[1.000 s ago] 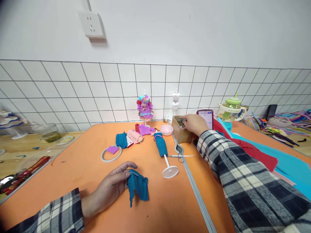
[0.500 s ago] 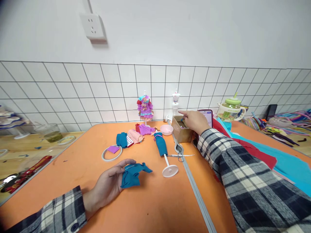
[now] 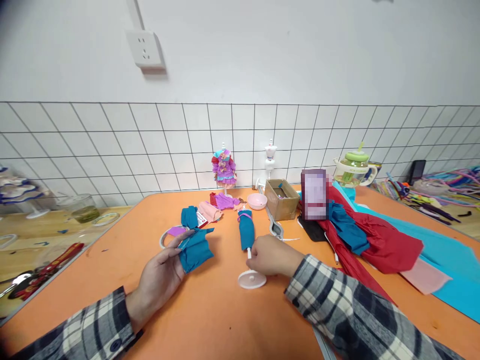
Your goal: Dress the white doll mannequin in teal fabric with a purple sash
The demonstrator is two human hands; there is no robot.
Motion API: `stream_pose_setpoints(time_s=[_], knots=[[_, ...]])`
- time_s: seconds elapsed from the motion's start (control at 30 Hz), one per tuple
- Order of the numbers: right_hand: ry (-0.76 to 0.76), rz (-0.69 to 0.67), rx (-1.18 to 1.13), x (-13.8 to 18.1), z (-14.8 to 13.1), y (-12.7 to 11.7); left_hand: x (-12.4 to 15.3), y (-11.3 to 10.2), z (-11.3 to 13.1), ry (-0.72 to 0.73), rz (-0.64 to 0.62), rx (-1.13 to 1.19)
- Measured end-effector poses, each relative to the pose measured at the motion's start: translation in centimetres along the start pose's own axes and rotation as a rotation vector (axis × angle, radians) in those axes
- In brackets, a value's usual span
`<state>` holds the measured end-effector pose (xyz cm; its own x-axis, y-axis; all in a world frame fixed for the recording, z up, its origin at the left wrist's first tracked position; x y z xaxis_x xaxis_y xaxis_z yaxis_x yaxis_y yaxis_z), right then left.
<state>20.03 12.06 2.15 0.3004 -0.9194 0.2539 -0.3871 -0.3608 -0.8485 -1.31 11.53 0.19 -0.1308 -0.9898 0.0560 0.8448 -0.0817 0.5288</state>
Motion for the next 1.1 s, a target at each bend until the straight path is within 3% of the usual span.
stream_pose_setpoints(time_s=[0.07, 0.17, 0.23, 0.27, 0.33, 0.43, 0.5, 0.57, 0.63, 0.7, 0.83, 0.93, 1.03, 1.1], knots=[[-0.02, -0.039, -0.063, 1.0, -1.1, 1.2, 0.3, 0.6, 0.4, 0.035, -0.013, -0.011], [-0.051, -0.267, -0.218, 3.2, -2.8, 4.0, 0.9, 1.3, 0.8, 0.063, -0.02, -0.029], [-0.109, -0.418, -0.207, 5.2, -3.9, 5.0, 1.2, 1.6, 0.5, 0.049, -0.026, -0.031], [-0.161, -0.426, -0.144, 6.0, -4.3, 4.7, 1.4, 1.9, 0.3, 0.035, -0.033, -0.029], [-0.296, -0.245, 0.006, 6.8, -5.5, 2.3, 1.8, 2.5, -0.3, -0.006, -0.055, -0.021], [-0.587, 0.319, 0.155, 8.8, -8.3, -3.2, 2.3, 3.6, -1.4, -0.078, -0.077, 0.01], [-0.859, 0.589, 0.274, 11.1, -10.5, -4.0, 2.7, 4.2, -2.1, -0.128, -0.067, 0.043], [-1.1, 0.729, 0.393, 12.8, -12.0, -2.8, 3.1, 4.8, -2.9, -0.175, -0.065, 0.065], [-1.215, 0.794, 0.433, 13.1, -12.6, -1.7, 3.5, 5.3, -3.6, -0.2, -0.083, 0.074], [-1.231, 0.822, 0.418, 12.8, -12.8, -1.3, 3.8, 5.6, -3.9, -0.203, -0.1, 0.077], [-1.165, 0.857, 0.367, 12.2, -12.4, -1.9, 4.0, 5.5, -4.0, -0.216, -0.122, 0.051], [-1.068, 0.894, 0.186, 11.9, -11.2, -3.2, 4.0, 5.1, -3.7, -0.233, -0.141, 0.013], [-1.005, 0.85, -0.069, 11.3, -10.0, -4.1, 3.7, 4.4, -3.3, -0.256, -0.152, -0.18], [-0.962, 0.798, -0.237, 10.6, -9.3, -4.6, 3.0, 3.8, -2.0, -0.16, -0.143, -0.456]])
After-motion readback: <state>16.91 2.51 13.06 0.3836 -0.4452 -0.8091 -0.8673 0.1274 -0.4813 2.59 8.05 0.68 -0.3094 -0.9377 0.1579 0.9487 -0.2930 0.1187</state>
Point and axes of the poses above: each hand's wrist, its own x-axis away from the middle knuckle, its own y-axis out of the palm, z = x × y, the point moved 10 cm from there along -x, towards the middle knuckle, and after that the axes turned 9 degrees about -x, right-handed, at the moved point
